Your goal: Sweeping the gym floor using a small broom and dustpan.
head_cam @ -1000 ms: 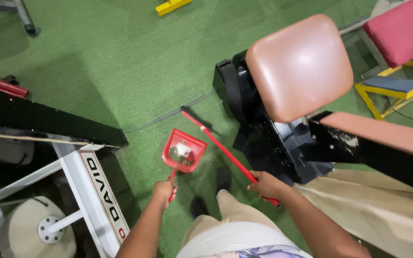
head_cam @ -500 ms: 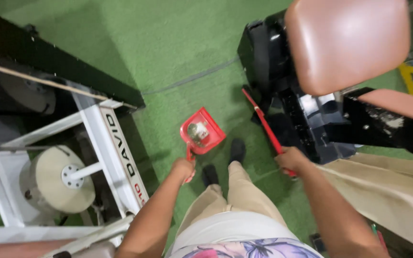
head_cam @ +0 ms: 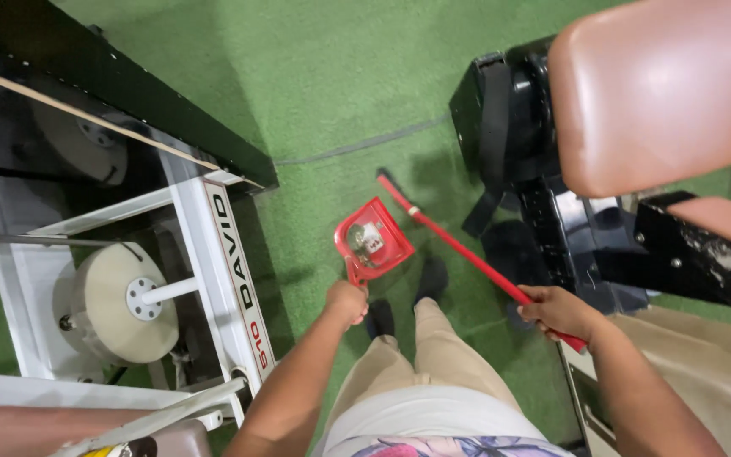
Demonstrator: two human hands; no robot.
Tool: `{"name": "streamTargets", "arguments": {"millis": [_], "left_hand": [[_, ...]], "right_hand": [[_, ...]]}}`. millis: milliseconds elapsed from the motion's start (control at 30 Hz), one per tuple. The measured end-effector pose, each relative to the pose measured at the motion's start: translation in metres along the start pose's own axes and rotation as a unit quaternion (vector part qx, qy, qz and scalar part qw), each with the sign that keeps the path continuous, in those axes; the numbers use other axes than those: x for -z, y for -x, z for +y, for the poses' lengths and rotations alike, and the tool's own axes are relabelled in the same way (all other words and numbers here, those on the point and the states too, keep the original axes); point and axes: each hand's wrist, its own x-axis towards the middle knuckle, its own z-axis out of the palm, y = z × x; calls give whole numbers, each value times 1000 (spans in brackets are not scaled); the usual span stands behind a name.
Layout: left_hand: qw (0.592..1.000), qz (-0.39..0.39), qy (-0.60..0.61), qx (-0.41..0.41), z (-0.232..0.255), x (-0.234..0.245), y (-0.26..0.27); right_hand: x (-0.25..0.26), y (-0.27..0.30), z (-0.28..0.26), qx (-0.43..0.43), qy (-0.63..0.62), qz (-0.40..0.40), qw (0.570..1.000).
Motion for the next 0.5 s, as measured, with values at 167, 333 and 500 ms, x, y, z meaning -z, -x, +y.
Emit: {"name": "streamTargets", "arguments": {"millis": [167, 333, 500], "left_hand": [[1000, 8, -7, 16, 17, 2, 14], [1000, 11, -17, 10, 12, -1, -1], [998, -9, -58, -6, 11, -3, -14]], "right_hand": [[-14, -85, 7, 44, -46, 34, 997], [-53, -119, 18, 55, -40, 35, 997], [-11, -81, -3, 42, -48, -109, 992]]}}
